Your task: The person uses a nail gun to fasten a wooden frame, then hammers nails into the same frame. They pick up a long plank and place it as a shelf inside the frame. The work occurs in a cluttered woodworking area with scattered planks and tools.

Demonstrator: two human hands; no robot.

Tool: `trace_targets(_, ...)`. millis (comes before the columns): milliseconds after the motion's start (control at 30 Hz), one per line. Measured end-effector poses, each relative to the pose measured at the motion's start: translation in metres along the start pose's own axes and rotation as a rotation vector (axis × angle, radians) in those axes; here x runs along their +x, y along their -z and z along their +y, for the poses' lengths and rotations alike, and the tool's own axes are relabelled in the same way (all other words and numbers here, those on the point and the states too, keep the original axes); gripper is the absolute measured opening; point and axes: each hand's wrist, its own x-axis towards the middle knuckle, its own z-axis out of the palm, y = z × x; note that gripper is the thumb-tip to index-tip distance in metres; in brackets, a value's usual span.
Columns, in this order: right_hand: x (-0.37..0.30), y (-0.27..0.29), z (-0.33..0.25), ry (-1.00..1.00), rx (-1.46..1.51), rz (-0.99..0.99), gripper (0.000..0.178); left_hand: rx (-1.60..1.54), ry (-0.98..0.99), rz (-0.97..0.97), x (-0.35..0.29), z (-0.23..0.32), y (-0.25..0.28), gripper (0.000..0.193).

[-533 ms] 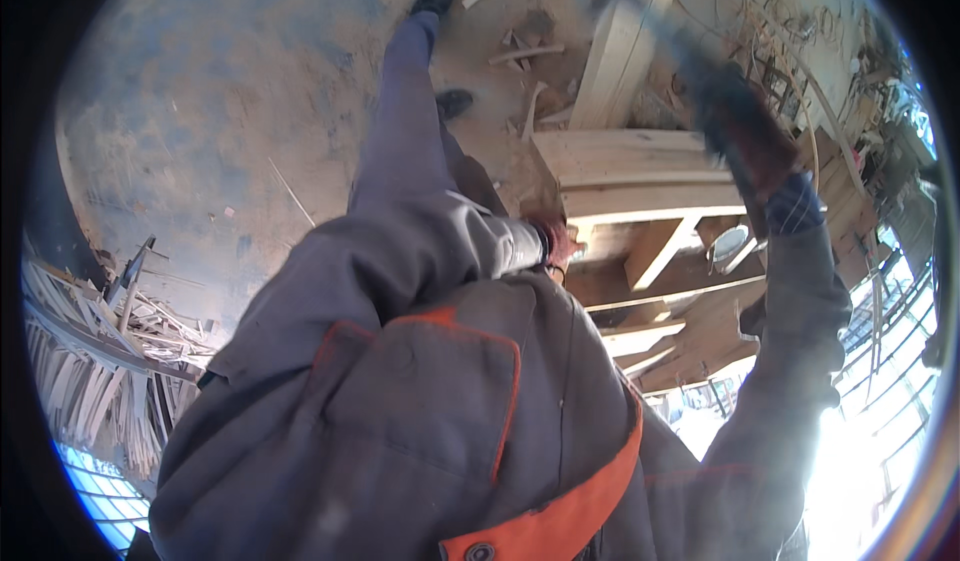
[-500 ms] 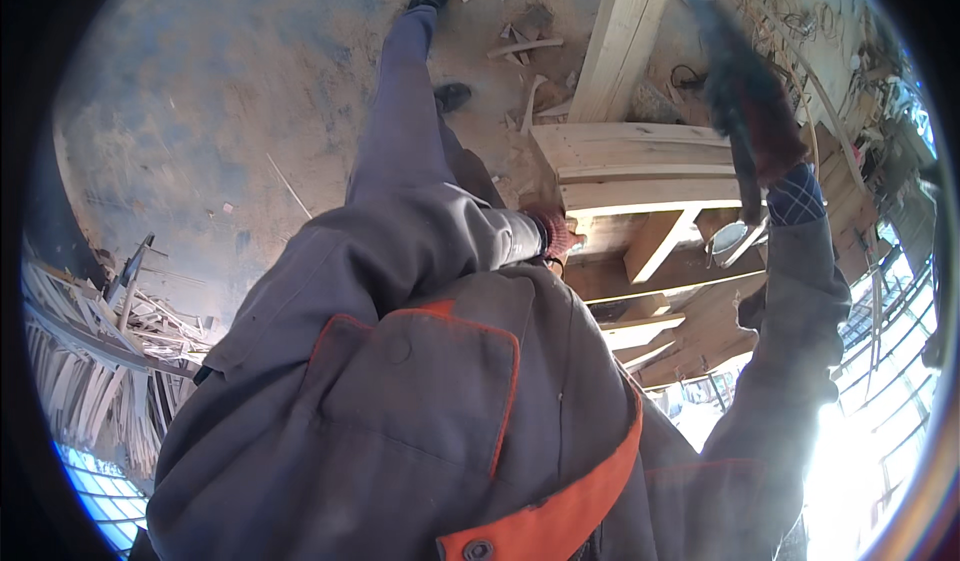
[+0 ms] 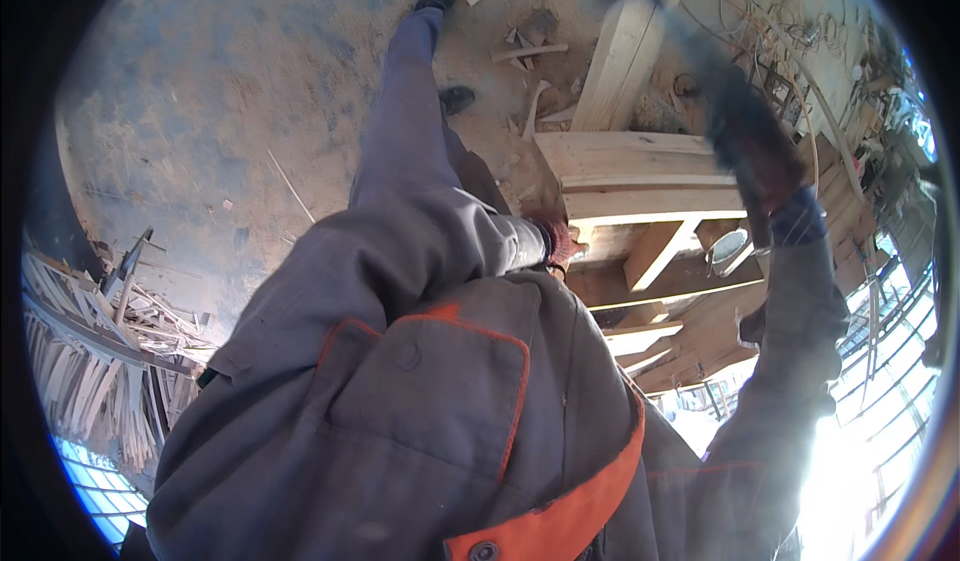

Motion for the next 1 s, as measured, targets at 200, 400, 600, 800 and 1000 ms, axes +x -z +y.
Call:
trace_targets(200,-0.005,-0.03,0.073,-0.101,-1.175,-0.105,0.041,-0.154,0.126,0.064,-0.01,-0.002,0.011,0.058)
trace_targets(400,-0.018,-0.023,0.039,-0.412,-0.24,0.36,0.023,-0.023,-0.039,-0.072,-0.015,0.002,0.012,0.06)
trace_targets(600,-0.021,-0.061,0.036,-0.676,-0.695,-0.006,0.031,0.089,-0.109,0.086,-0.013,0.0,0.002,0.057)
trace_targets(800,-0.033,-0.046,0.073,-0.748,-0.666,-0.111,0.033,-0.232,0.077,-0.061,0.01,-0.007,-0.023,0.05)
trace_targets(1000,-0.061,-0.08,0.126,-0.442,-0.581,0.207,0.027,-0.314,0.029,-0.074,-0.014,-0.035,-0.008,0.053)
